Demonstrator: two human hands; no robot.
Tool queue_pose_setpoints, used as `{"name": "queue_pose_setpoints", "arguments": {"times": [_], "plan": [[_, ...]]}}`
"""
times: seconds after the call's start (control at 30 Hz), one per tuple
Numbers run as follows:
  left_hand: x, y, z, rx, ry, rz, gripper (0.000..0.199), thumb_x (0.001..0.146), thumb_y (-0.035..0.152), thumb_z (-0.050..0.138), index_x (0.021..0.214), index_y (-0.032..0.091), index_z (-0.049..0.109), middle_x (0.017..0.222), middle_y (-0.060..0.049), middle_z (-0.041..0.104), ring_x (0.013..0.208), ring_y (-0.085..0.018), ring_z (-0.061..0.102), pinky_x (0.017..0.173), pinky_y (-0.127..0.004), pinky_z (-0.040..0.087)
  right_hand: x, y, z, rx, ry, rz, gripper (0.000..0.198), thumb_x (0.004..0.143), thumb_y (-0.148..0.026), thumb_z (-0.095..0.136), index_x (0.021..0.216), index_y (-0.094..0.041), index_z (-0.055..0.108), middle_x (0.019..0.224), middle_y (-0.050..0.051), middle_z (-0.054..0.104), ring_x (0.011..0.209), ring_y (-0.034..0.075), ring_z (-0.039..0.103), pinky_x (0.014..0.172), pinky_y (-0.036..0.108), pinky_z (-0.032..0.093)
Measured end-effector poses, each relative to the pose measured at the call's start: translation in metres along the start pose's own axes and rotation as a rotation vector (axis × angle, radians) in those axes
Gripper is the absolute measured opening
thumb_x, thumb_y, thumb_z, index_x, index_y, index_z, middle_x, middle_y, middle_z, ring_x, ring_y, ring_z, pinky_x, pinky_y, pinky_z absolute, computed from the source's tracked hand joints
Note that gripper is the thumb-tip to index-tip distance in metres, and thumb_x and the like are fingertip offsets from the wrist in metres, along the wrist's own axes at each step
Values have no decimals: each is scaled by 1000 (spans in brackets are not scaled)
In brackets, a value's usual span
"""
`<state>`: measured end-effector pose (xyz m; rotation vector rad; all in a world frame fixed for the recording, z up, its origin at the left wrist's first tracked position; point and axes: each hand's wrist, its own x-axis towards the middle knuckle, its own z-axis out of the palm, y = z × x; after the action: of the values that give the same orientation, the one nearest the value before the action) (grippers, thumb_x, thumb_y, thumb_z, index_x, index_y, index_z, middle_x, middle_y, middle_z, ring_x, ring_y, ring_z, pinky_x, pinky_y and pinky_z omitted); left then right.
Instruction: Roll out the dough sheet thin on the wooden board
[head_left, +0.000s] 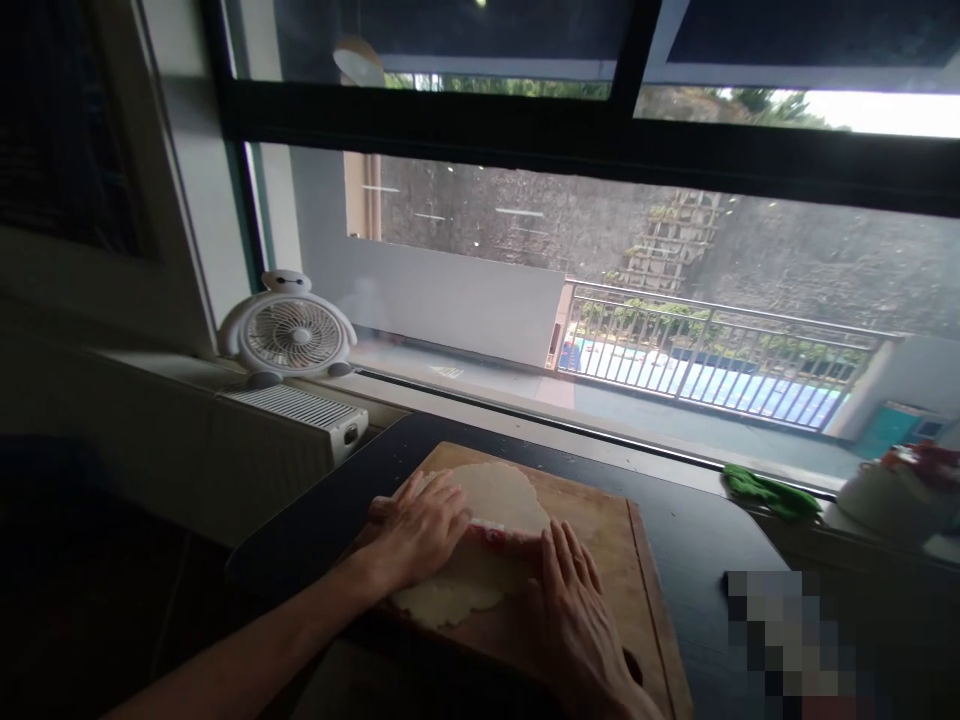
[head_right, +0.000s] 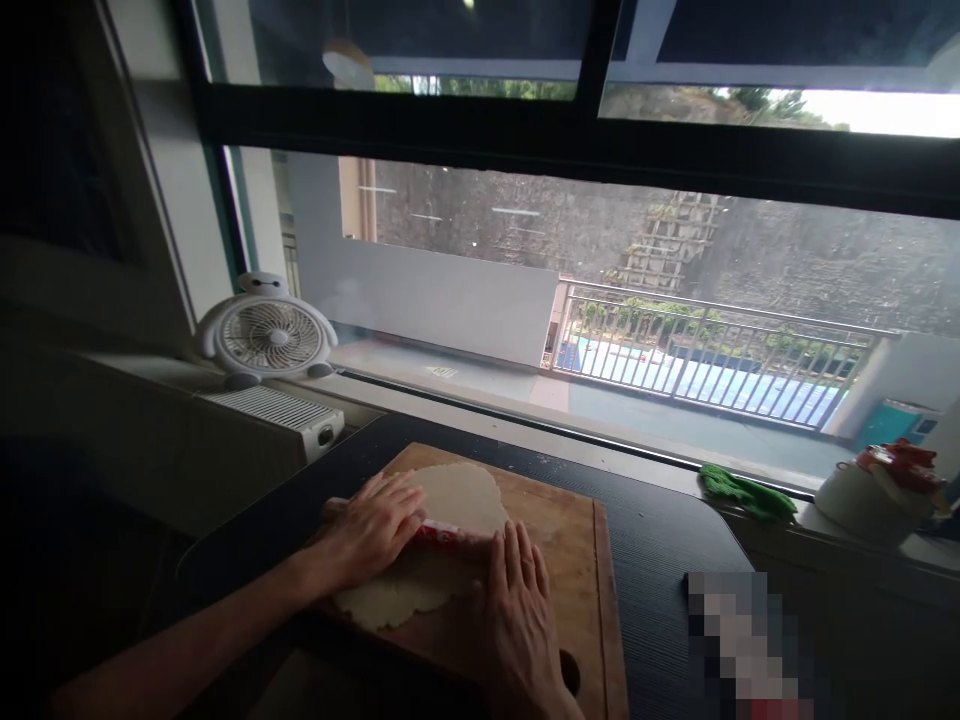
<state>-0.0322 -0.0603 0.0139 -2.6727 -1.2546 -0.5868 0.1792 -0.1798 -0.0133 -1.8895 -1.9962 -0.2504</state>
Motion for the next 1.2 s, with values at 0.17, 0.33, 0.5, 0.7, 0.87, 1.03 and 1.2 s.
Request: {"name": "queue_pose_setpoints", "arguments": {"times": [0.17, 0.33, 0.5, 0.7, 0.87, 1.03, 1.2], "plan": [[26, -7, 6, 7, -48, -19, 41, 93, 36, 26, 109, 23, 61, 123, -6, 59, 129, -25, 36, 107, -51, 19, 52, -2, -4, 25, -93, 99, 47, 95, -33, 21, 128, -13, 48, 138, 13, 42, 131, 22, 31, 106, 38, 23], [68, -22, 15, 0, -113, -117, 45, 92, 44, 25, 104, 24, 63, 122, -8, 59, 126, -29, 38, 102, -57, 24, 135, 8, 5, 12, -123, 145, 47, 95, -35, 21, 111, -13, 59, 131, 15, 49, 128, 25, 35, 101, 42, 27], [57, -17, 14, -17, -103, -53, 45, 91, 45, 26, 110, 24, 61, 125, -8, 57, 129, -29, 34, 105, -57, 18, 92, 3, 10, -10, -97, 138, 49, 95, -36, 19, 126, -13, 49, 136, 12, 45, 132, 23, 29, 105, 40, 22], [13, -5, -5, -82, -163, 46, 54, 91, 48, 23, 130, 19, 47, 139, -9, 44, 134, -25, 27, 109, -49, 15, -15, -27, 0, -75, 107, 2, 46, 92, -31, 32, 132, -12, 43, 139, 12, 40, 130, 24, 34, 105, 38, 27], [18, -4, 0, -83, -186, 42, 55, 92, 49, 20, 131, 20, 45, 141, -9, 41, 135, -25, 26, 109, -50, 15, 13, -28, -14, -14, -5, -20, 34, 92, -26, 29, 98, -22, 62, 105, 8, 64, 100, 20, 57, 85, 33, 42], [68, 3, 23, -56, -162, -28, 53, 91, 45, 24, 127, 16, 51, 138, -12, 43, 134, -29, 27, 108, -54, 13, 84, 5, -10, -26, -123, 97, 35, 90, -36, 35, 110, -22, 60, 124, 10, 55, 125, 25, 39, 98, 42, 32], [91, 3, 30, -74, -182, 36, 44, 89, 43, 33, 119, 20, 56, 132, -10, 51, 132, -28, 31, 108, -55, 15, 78, 6, 6, -10, -118, 96, 40, 88, -37, 39, 119, -19, 56, 129, 12, 52, 130, 28, 32, 103, 47, 25]]}}
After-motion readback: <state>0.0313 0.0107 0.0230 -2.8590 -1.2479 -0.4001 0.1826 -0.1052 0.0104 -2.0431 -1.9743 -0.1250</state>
